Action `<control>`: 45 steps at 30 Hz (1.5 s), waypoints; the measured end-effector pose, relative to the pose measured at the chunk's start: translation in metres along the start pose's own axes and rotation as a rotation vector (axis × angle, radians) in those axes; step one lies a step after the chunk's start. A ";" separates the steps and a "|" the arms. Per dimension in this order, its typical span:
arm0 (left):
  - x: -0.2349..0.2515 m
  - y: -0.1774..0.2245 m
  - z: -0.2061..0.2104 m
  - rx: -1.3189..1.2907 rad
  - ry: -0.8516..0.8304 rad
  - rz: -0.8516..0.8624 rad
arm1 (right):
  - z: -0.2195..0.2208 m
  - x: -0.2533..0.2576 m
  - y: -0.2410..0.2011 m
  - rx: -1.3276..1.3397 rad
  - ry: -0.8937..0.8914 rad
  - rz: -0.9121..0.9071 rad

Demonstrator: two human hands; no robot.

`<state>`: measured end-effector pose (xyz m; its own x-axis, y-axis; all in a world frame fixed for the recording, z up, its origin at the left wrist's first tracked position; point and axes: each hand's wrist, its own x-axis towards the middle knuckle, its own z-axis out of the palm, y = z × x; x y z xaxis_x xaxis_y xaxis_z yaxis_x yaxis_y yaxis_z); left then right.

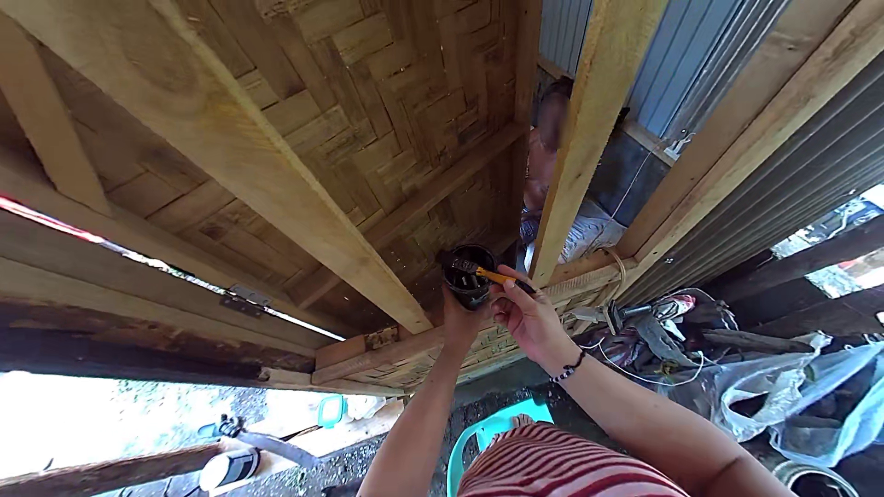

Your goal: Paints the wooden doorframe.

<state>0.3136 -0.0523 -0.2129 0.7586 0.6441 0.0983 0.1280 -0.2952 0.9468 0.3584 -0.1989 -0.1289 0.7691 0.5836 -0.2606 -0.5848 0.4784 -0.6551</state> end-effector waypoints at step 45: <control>-0.001 -0.010 0.002 0.026 0.007 0.077 | -0.021 -0.053 -0.014 0.151 -0.084 -0.058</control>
<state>0.3133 -0.0512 -0.2231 0.7622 0.6240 0.1724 0.0867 -0.3623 0.9280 0.3315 -0.2506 -0.1209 0.7823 0.6018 -0.1609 -0.5768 0.6021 -0.5521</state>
